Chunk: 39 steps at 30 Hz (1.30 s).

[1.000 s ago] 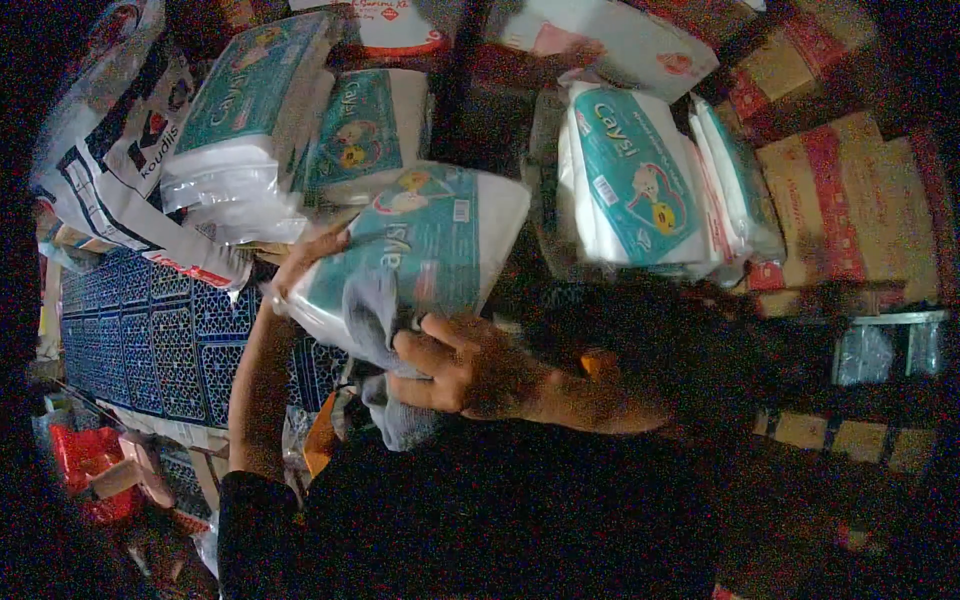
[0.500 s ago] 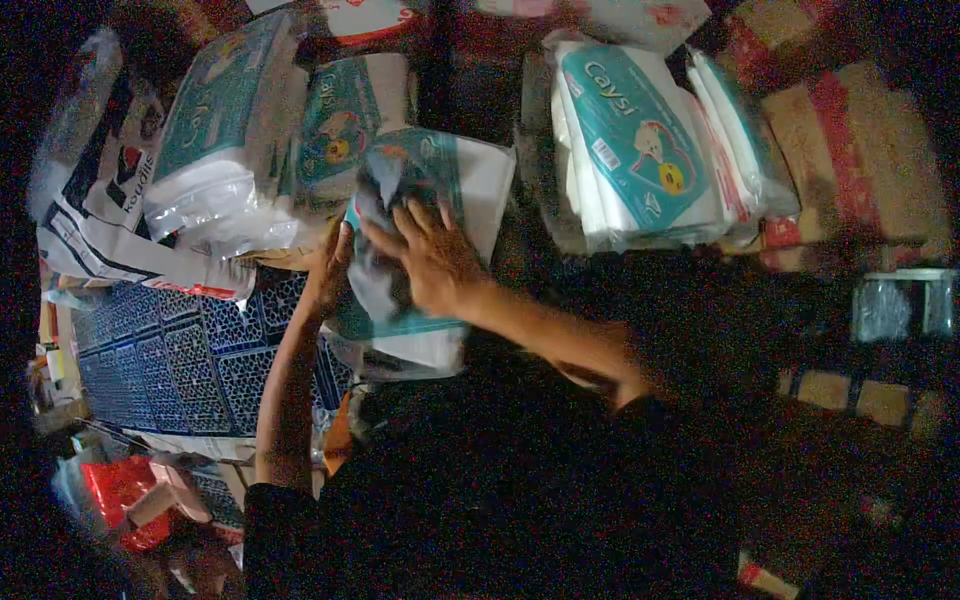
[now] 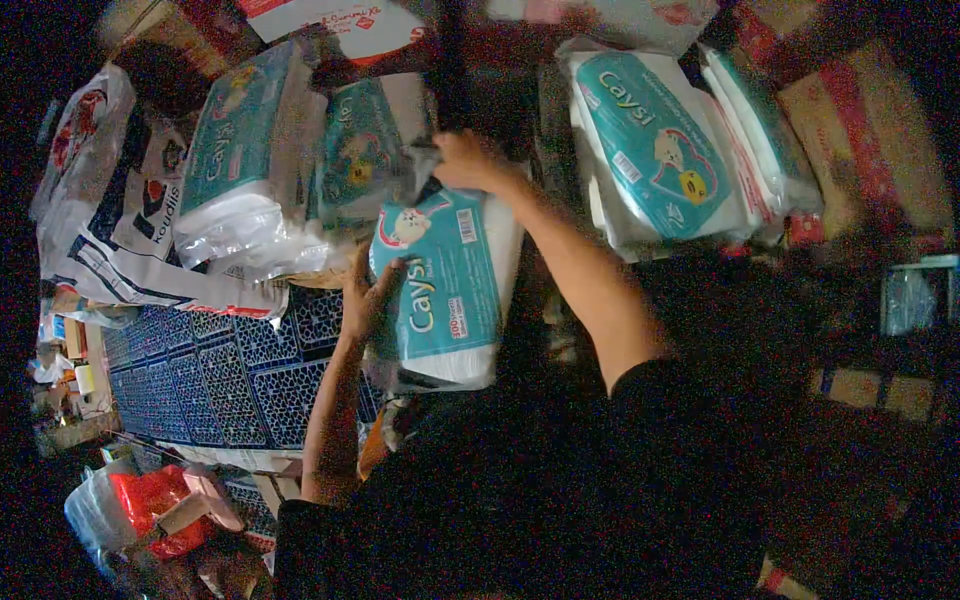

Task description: Wipe and clean packages of wet wipes or diapers with a cloth and stack them in the storage area.

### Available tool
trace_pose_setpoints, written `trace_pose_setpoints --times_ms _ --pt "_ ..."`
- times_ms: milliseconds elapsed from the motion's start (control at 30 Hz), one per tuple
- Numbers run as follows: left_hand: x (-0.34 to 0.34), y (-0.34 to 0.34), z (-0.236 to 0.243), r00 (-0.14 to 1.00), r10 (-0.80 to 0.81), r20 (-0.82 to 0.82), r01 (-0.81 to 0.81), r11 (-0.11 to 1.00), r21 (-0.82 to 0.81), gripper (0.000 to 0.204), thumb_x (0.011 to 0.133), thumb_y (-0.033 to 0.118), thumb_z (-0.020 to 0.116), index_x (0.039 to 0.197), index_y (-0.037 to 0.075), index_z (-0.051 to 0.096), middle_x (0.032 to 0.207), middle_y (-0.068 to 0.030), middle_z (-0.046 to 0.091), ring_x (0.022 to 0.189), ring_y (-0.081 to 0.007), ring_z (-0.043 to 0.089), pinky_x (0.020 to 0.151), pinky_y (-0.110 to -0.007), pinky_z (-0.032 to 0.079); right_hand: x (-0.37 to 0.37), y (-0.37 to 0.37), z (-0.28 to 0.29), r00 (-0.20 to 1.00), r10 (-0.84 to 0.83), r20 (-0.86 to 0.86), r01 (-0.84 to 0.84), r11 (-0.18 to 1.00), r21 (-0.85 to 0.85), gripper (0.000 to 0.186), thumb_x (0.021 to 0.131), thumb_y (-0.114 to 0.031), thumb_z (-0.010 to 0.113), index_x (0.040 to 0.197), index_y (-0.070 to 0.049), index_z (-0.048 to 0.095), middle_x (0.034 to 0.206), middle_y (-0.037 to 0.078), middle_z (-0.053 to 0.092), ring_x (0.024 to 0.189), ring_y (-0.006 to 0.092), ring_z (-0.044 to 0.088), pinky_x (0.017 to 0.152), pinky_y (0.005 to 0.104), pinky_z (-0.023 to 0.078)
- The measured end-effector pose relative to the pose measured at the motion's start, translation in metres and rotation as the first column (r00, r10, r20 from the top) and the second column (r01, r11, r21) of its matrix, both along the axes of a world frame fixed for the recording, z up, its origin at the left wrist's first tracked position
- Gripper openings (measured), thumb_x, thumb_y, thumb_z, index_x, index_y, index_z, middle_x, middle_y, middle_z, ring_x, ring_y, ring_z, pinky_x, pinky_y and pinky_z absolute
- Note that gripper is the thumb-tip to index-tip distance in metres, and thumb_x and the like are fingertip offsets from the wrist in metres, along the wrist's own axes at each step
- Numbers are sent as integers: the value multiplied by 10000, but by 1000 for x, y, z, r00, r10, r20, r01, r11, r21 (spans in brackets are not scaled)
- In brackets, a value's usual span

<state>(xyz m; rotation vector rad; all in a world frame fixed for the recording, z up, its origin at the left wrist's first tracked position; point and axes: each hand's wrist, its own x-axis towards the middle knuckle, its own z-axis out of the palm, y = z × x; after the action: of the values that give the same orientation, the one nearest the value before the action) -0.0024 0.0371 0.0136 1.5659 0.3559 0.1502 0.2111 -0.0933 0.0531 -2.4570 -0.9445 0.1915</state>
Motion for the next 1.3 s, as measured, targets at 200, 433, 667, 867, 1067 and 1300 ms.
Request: trace_pose_setpoints --times_ms 200,433,667,867,1067,1300 --pt "-9 2 -4 999 46 -22 -46 999 4 502 828 172 594 1243 0 370 1137 -128 514 1013 -172 497 858 -287 411 -26 -77 -5 996 -83 23 80 988 132 403 610 -54 551 1009 -1 546 919 235 583 884 382 555 776 411 448" --pt "-67 23 21 899 -283 -333 174 930 -323 632 778 174 652 1296 39 317 1131 -98 522 1006 -171 505 818 -275 426 -47 -123 -26 963 -252 -101 270 919 286 489 659 -72 585 1136 -31 487 1040 227 541 966 372 522 834 399 419" --pt "-95 -9 28 959 -65 -277 -149 715 -683 556 763 79 637 1228 23 339 939 -66 533 813 -135 520 621 -234 443 -58 -118 -29 830 -286 -479 521 703 483 354 728 -139 615 1061 -46 539 968 60 581 849 170 553 726 305 448" --pt "-35 2 21 961 158 -227 -262 780 -568 411 830 220 560 1181 74 402 909 -66 521 732 -160 531 594 -288 456 -52 -103 1 682 -252 -686 575 765 291 523 763 -384 581 1178 -77 494 1126 67 537 1014 211 499 866 324 385" --pt "54 70 -63 994 98 -51 -95 523 -847 232 851 333 516 872 105 551 641 -31 448 533 -146 413 509 -292 373 -64 -111 -25 758 43 -651 188 941 281 363 794 -193 584 1117 -40 523 1047 46 568 966 152 513 823 307 408" --pt "86 90 -130 832 537 135 -360 710 -605 366 859 291 478 1175 107 488 795 -20 477 638 -124 456 511 -274 394 -80 -100 -27 934 112 -338 59 887 458 406 804 -151 565 1179 -17 483 1104 104 554 1017 186 513 875 309 387"
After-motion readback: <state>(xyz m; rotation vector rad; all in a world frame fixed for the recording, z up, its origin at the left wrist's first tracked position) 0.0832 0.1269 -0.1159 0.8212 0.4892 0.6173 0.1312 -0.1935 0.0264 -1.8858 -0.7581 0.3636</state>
